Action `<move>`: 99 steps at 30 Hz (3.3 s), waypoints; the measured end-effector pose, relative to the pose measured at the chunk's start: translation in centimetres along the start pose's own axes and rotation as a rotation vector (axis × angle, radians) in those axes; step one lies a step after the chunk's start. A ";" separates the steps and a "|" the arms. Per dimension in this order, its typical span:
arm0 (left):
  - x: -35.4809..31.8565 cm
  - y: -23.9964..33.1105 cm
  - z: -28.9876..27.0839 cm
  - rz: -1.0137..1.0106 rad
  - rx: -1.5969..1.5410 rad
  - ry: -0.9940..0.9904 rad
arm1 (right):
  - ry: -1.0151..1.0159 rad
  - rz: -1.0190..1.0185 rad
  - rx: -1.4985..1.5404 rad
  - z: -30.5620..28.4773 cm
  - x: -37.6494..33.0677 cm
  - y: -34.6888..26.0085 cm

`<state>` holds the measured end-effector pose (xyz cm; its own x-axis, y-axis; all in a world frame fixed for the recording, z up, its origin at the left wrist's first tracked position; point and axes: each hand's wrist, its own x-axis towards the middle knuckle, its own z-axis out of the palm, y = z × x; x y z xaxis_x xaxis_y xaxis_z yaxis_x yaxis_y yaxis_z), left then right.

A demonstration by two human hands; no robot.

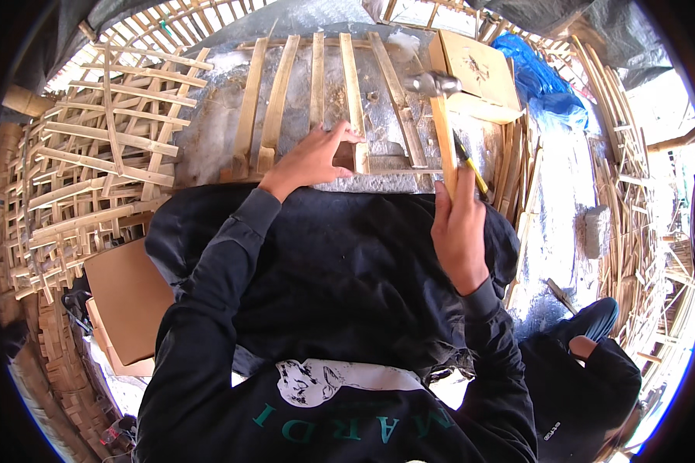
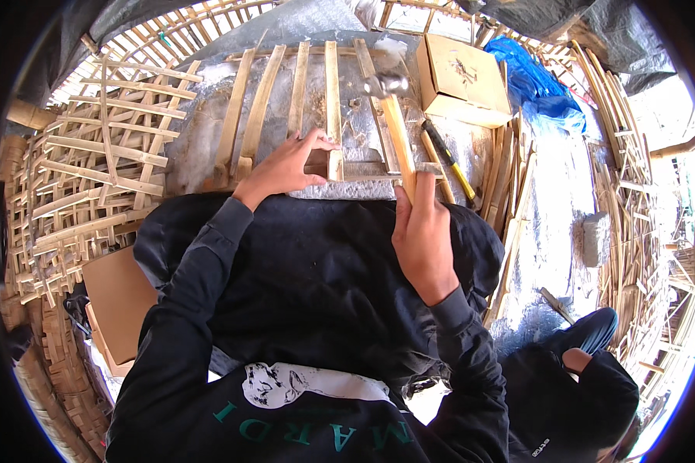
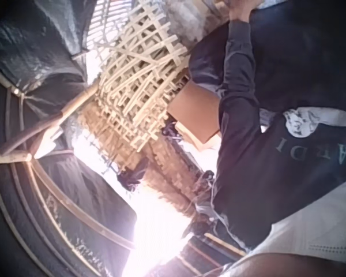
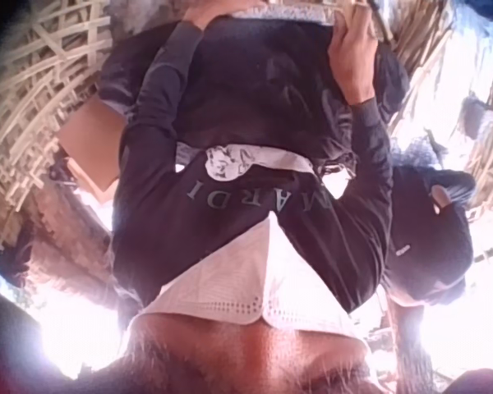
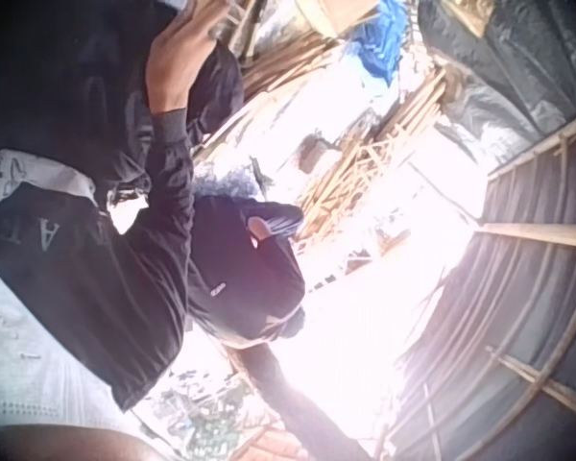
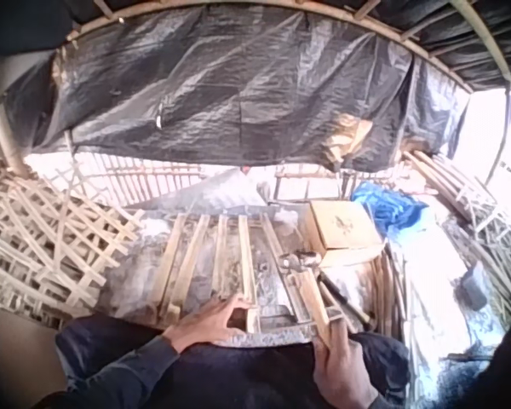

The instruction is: The person assembles a bamboo lattice structure by positioning thin wooden slats across parallel support beams and securing them by driving small nails through the slats with a hammer.

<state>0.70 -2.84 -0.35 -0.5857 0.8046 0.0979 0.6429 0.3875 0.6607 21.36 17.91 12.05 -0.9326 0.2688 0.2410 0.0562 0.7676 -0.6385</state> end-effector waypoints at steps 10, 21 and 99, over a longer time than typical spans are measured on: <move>0.1 0.1 -0.1 -0.043 -0.020 -0.025 | -0.209 -0.097 -0.147 -0.2 0.6 1.8; 0.3 0.7 -0.3 -0.030 -0.038 -0.030 | -0.310 -0.134 -0.255 0.4 -1.2 3.3; 0.5 1.0 -0.2 -0.054 -0.020 -0.046 | -0.293 -0.009 -0.085 3.0 -3.3 4.9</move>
<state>0.97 -2.15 0.48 -0.5960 0.8025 0.0278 0.6004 0.4223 0.6791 23.62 19.02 5.92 -0.9957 0.0915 0.0172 0.0653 0.8187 -0.5705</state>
